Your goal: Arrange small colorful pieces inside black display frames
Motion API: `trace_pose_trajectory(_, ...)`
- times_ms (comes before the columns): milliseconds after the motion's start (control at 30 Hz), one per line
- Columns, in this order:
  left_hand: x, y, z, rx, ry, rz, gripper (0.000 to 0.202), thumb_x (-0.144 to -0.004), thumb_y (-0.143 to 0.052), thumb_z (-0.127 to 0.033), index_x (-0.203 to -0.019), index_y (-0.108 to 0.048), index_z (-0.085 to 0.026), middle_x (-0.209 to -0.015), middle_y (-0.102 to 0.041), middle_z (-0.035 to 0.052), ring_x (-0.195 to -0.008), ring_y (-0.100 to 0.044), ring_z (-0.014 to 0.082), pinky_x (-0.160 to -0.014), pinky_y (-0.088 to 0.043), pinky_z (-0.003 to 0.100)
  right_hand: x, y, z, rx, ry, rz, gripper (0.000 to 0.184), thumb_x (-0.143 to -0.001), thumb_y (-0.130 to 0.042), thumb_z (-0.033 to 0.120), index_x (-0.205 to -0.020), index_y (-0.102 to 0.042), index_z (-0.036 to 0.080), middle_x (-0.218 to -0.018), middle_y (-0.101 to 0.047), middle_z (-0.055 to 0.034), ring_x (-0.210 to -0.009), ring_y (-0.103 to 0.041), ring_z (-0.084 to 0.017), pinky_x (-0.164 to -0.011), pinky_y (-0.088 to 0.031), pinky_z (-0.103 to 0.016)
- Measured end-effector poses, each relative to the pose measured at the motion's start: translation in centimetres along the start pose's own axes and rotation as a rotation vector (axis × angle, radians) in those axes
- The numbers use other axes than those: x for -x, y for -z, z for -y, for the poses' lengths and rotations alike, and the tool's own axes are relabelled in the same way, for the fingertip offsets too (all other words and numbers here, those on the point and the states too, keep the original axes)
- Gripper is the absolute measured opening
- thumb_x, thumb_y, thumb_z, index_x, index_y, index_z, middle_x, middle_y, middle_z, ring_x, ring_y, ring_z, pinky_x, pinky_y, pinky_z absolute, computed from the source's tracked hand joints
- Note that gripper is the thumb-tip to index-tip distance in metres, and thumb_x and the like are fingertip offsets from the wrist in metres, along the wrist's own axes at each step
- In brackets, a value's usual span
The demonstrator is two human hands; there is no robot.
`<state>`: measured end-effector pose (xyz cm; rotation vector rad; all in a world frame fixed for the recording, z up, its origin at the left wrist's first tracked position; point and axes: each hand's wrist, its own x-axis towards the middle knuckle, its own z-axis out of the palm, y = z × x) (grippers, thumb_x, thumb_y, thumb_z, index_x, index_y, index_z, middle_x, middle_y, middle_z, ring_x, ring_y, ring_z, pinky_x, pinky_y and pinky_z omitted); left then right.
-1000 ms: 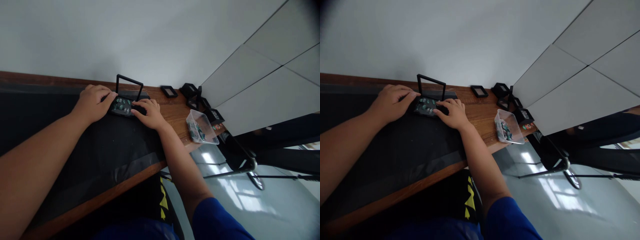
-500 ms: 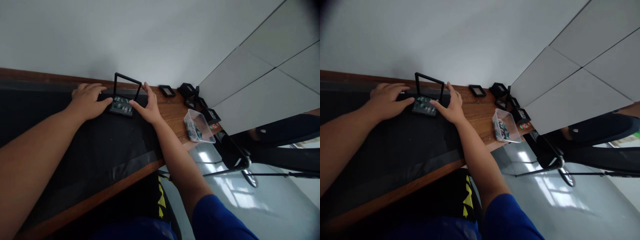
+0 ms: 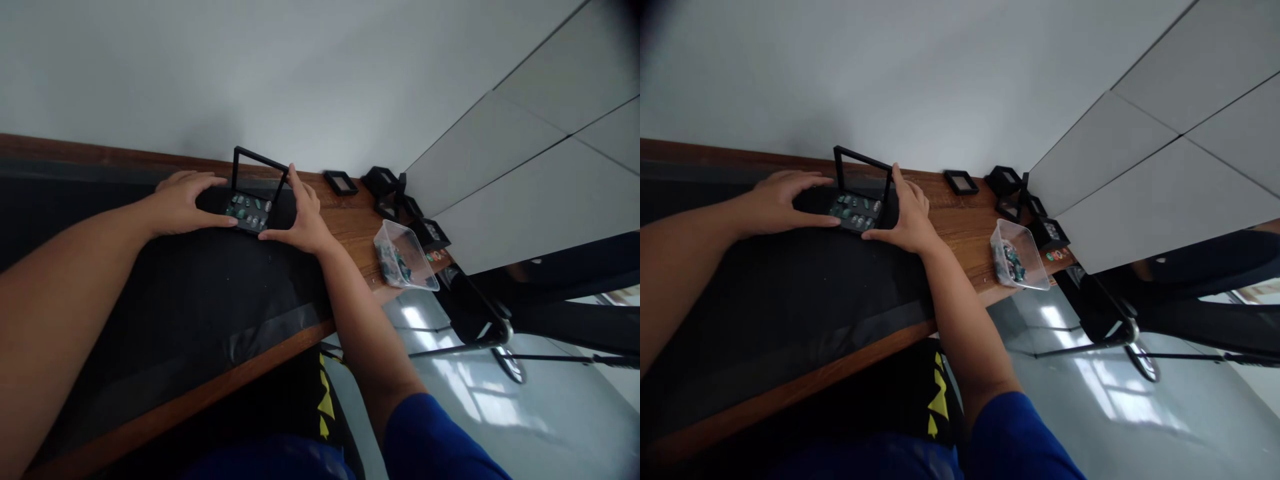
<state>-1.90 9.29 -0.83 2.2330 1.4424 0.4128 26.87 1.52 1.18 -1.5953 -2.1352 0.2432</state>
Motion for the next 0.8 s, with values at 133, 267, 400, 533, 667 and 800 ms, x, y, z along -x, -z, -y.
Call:
trace_pose_trajectory(133,0.0,0.0,-0.6,-0.032,0.011,0.014,0.105,-0.086,-0.078,-0.073,-0.174,-0.058,-0.020,-0.185,-0.050,0.0164,-0.177,-0.033,0.0483,-0.145,-0.025,0.059,0.0,-0.2,0.1,-0.009,-0.005,-0.030,0.144,-0.079,-0.101,0.068,-0.192,-0.020,0.031,-0.188,-0.047,-0.0178,-0.177,-0.037,-0.046,-0.144,-0.027,-0.074)
trace_pose_trajectory(267,0.0,-0.3,-1.2,-0.011,0.031,-0.018,0.090,-0.098,-0.062,-0.074,-0.170,-0.064,-0.020,-0.183,-0.054,0.0143,-0.177,-0.034,0.0446,-0.146,-0.021,0.058,-0.2,-0.8,-0.1,-0.027,-0.049,-0.023,0.134,-0.087,-0.095,0.065,-0.190,-0.024,0.021,-0.188,-0.047,-0.0201,-0.176,-0.039,-0.043,-0.146,-0.028,-0.067)
trace_pose_trajectory(400,-0.1,-0.8,-1.6,0.015,0.082,-0.077,0.078,-0.108,-0.044,-0.068,-0.164,-0.070,-0.019,-0.180,-0.059,0.0124,-0.176,-0.036,0.0418,-0.146,-0.021,0.059,-0.4,-1.4,-0.2,-0.021,-0.080,0.010,0.130,-0.087,-0.095,0.060,-0.189,-0.026,0.017,-0.189,-0.045,-0.0206,-0.175,-0.039,-0.043,-0.146,-0.029,-0.065)
trace_pose_trajectory(533,-0.3,-1.2,-1.7,0.002,0.063,-0.102,0.071,-0.113,-0.037,-0.066,-0.152,-0.079,-0.024,-0.177,-0.063,0.0099,-0.173,-0.040,0.0437,-0.144,-0.025,0.067,-0.6,-1.8,-0.3,-0.021,-0.103,0.039,0.132,-0.085,-0.095,0.053,-0.190,-0.023,0.019,-0.184,-0.051,-0.0197,-0.174,-0.041,-0.043,-0.144,-0.032,-0.068)
trace_pose_trajectory(667,-0.2,-1.2,-1.9,-0.008,0.078,-0.101,0.070,-0.114,-0.035,-0.064,-0.151,-0.080,-0.025,-0.176,-0.064,0.0085,-0.172,-0.042,0.0439,-0.143,-0.027,0.067,-0.7,-2.0,-0.4,-0.011,-0.125,0.065,0.123,-0.088,-0.089,0.049,-0.189,-0.025,0.020,-0.179,-0.058,-0.0182,-0.172,-0.044,-0.043,-0.143,-0.035,-0.069)
trace_pose_trajectory(800,-0.1,-0.9,-2.3,-0.016,0.117,-0.067,0.077,-0.115,-0.028,-0.066,-0.157,-0.077,-0.023,-0.181,-0.058,0.0079,-0.175,-0.037,0.0419,-0.146,-0.024,0.061,-0.5,-1.7,-0.6,-0.002,-0.109,0.035,0.115,-0.090,-0.085,0.049,-0.187,-0.032,0.020,-0.180,-0.057,-0.0181,-0.171,-0.043,-0.044,-0.143,-0.034,-0.068)
